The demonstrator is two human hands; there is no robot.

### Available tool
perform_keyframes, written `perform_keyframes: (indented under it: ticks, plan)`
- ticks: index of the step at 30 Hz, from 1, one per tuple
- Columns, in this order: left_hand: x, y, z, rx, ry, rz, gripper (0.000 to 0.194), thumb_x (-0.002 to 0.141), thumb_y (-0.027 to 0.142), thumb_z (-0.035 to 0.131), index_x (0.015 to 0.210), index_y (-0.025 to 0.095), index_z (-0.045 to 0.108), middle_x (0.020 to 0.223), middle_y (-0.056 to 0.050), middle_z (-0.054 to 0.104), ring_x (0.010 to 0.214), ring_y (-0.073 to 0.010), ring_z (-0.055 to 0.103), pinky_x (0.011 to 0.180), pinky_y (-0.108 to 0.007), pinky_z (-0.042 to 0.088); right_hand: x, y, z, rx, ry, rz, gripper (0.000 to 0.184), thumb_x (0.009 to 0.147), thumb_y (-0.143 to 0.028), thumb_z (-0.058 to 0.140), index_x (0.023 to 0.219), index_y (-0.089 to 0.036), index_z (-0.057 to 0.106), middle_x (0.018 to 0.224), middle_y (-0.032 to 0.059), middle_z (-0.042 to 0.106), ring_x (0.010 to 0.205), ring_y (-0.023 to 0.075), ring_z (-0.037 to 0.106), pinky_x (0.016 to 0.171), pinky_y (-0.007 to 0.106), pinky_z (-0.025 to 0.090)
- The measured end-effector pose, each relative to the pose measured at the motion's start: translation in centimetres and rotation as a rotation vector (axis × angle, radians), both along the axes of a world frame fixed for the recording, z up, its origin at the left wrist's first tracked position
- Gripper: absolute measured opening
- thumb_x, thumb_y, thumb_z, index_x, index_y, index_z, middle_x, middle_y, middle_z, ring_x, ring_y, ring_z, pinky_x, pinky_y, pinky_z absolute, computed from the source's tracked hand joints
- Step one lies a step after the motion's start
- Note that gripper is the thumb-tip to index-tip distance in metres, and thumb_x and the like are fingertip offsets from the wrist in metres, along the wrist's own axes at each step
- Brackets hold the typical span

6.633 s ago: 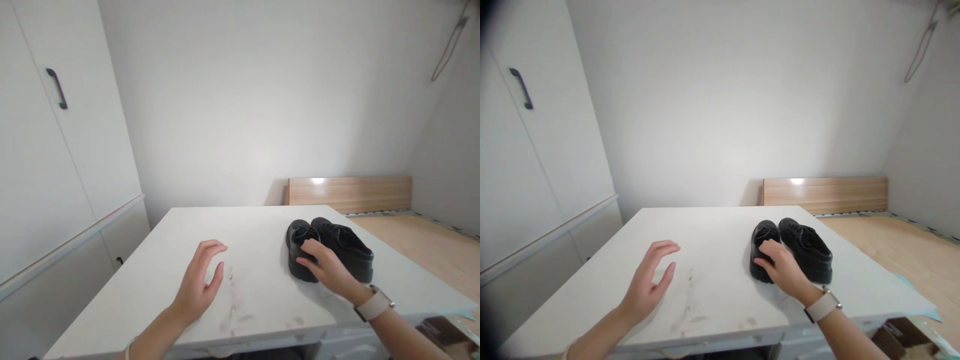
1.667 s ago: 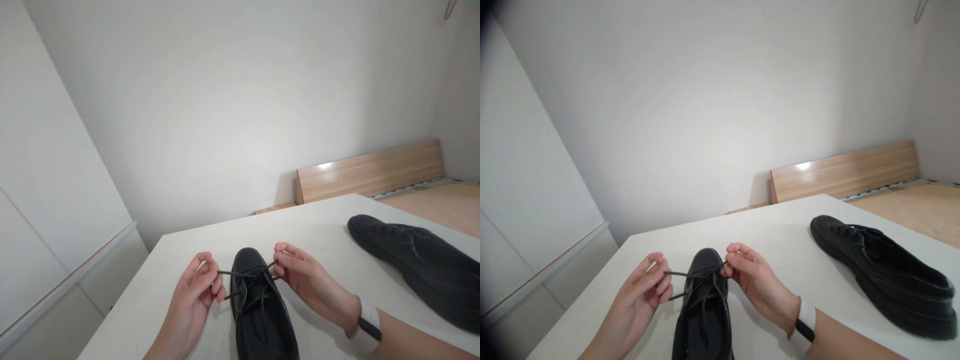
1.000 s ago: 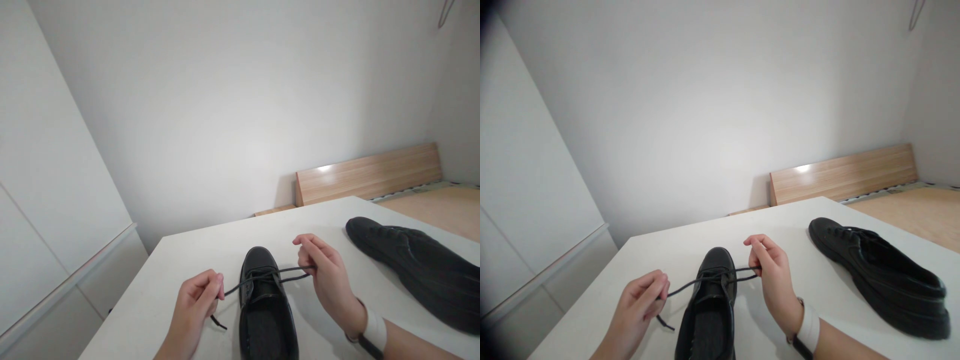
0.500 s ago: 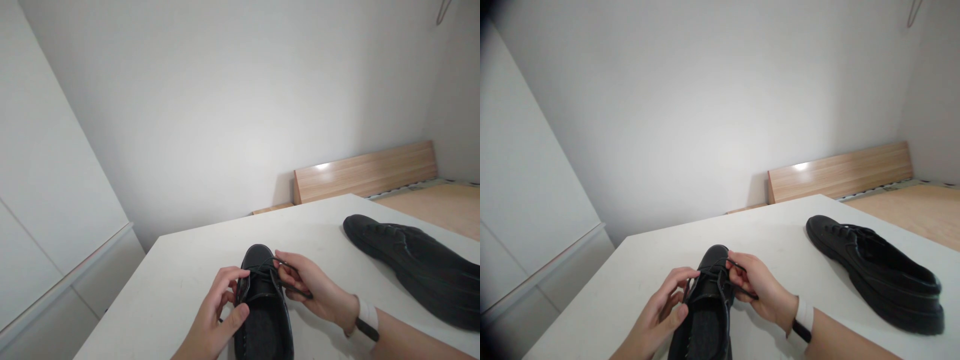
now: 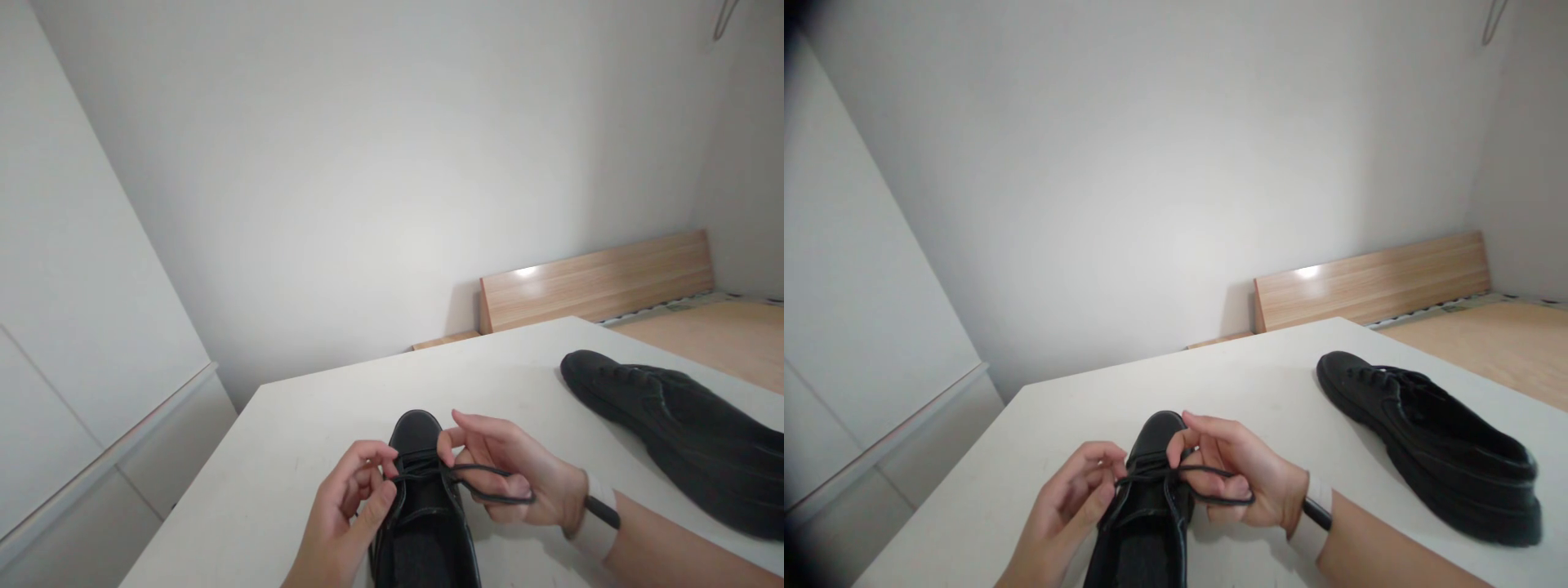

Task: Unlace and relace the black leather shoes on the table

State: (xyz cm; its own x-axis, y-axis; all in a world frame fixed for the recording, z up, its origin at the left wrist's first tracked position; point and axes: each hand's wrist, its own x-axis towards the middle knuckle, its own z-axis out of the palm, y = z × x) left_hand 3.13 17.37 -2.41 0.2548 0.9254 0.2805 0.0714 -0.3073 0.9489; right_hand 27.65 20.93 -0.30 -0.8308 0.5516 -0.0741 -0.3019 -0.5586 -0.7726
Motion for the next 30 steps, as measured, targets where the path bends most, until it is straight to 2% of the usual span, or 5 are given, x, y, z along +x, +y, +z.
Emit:
perform_keyframes:
  ticks: [7,12,17,23,30]
  plan:
    - [0.3,0.5,0.4,-0.107,-0.013,0.073,0.035,0.087,0.054,0.064,0.093,0.020,0.068,0.078,-0.002,0.065,0.059,-0.0123,0.053,0.058,-0.024,0.043,0.5,-0.1,0.5,0.197,-0.046,-0.077,0.059,0.088,-0.073,0.048,0.104,-0.018,0.063,0.038,-0.0073,0.054,0.019,0.0074,0.024,0.023,0.017,0.022]
    - [0.3,0.8,0.9,-0.178,0.047,-0.011,0.044,0.078,0.059,0.072,0.092,0.019,0.064,0.067,0.002,0.056,0.062,-0.0132,0.048,0.057,-0.022,0.036,-0.8,0.7,-1.2,0.409,-0.167,-0.433,0.041,0.084,-0.056,0.068,0.090,-0.017,0.058,0.047,-0.0067,0.056,0.029,0.0052,0.038,0.030,0.014,0.028]
    - [0.4,1.0,1.0,-0.218,0.079,-0.017,0.046,0.077,0.064,0.069,0.080,0.019,0.057,0.067,0.003,0.052,0.063,-0.0137,0.048,0.058,-0.023,0.035,-1.2,1.3,-2.5,0.526,-0.250,-0.428,0.044,0.076,-0.053,0.079,0.078,-0.019,0.052,0.049,-0.0103,0.049,0.033,0.0042,0.040,0.031,0.015,0.035]
    - [0.6,0.9,0.7,-0.023,0.163,0.081,0.030,0.090,0.048,0.060,0.082,0.020,0.058,0.077,0.000,0.057,0.074,-0.0172,0.054,0.070,-0.027,0.042,-1.1,0.9,-1.7,0.673,-0.417,-0.412,0.043,0.076,-0.055,0.076,0.077,-0.018,0.055,0.052,-0.0093,0.047,0.037,0.0052,0.040,0.032,0.016,0.037]
    - [0.3,0.3,1.1,0.002,0.107,0.104,0.019,0.090,0.039,0.063,0.084,0.021,0.059,0.082,-0.001,0.058,0.078,-0.0180,0.055,0.070,-0.026,0.043,-1.2,-0.2,-1.2,1.054,-0.670,-0.635,0.017,0.086,-0.027,0.063,0.075,-0.020,0.052,0.068,-0.0015,0.056,0.056,0.0109,0.048,0.048,0.022,0.036]
